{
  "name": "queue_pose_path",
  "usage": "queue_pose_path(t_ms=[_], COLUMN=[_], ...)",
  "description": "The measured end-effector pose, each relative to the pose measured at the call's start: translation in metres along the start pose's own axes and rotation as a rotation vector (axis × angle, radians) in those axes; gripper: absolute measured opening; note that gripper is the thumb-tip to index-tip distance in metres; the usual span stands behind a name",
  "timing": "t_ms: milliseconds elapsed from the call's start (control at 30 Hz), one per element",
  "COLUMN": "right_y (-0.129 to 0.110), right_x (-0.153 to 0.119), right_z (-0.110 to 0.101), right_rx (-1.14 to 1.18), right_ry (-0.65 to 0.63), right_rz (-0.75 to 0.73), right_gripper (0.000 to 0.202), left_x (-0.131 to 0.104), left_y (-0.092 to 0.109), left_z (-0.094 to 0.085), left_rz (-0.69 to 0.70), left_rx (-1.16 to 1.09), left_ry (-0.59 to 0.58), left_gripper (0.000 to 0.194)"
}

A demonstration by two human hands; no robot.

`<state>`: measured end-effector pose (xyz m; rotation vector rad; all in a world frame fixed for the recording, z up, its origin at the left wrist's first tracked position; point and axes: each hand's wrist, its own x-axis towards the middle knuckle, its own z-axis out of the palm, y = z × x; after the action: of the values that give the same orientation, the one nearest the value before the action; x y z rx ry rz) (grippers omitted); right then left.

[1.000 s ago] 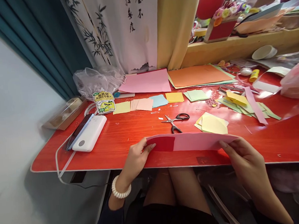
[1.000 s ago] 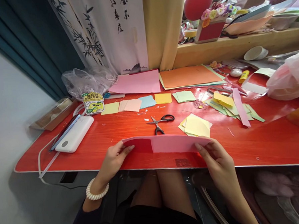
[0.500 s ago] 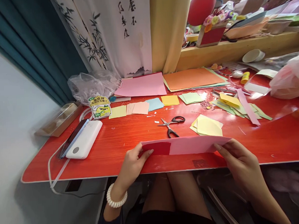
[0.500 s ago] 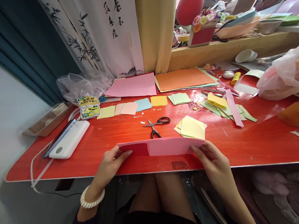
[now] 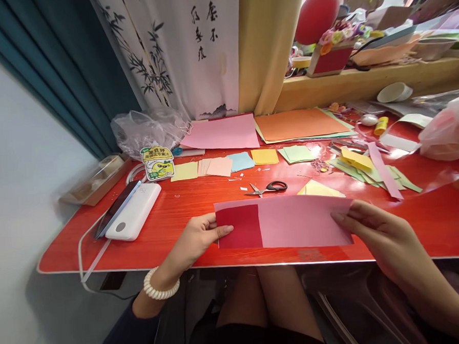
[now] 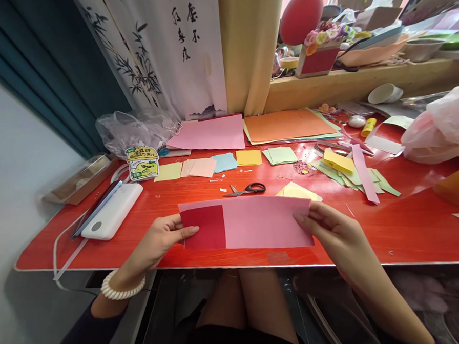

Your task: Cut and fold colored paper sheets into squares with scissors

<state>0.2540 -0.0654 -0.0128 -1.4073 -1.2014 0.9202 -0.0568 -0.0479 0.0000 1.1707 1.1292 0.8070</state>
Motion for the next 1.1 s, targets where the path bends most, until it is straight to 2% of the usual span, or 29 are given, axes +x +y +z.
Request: queue_pose_path(t_ms=[100,233,300,433,600,867,1100], right_y=[-0.009,-0.012,-0.009,0.0,0.013,0.025,0.023], right_x=[0.011,0.016,0.015,0.007,-0.006,-0.014,-0.019], right_z=[0.007,0.014,0.016,0.018,0.02,0.015,0.012], right_rx=[0.001,0.05,0.068,0.056,0.005,0.018,0.015], right_ry=[-0.069,-0.155,-0.134,-0.101,-0.104,-0.105,-0.067], right_rz=[0.001,0.065,0.071,0.003,0.026,0.027,-0.038], right_gripper=[0.019,0.019,0.024,0.016,0.017,0.017,0.014], left_x=[-0.002,-0.006,-0.008,-0.01,-0.011,-0.014,-0.019], left_y=[0.0,-0.001,-0.002,-0.007,-0.019,-0.023,-0.026], left_z=[-0.006,-0.012,-0.016,-0.021,-0.023,-0.018,-0.018], left_rz=[-0.003,0.01,0.018,0.083,0.12,0.129,0.323], left_rx=[-0.045,-0.023,0.039,0.165,0.361,0.421,0.533], left_ry=[0.043,0.029,0.017,0.007,0.054,0.081,0.134], left_gripper=[0.023,0.019,0.019,0.018,0.024,0.027,0.022])
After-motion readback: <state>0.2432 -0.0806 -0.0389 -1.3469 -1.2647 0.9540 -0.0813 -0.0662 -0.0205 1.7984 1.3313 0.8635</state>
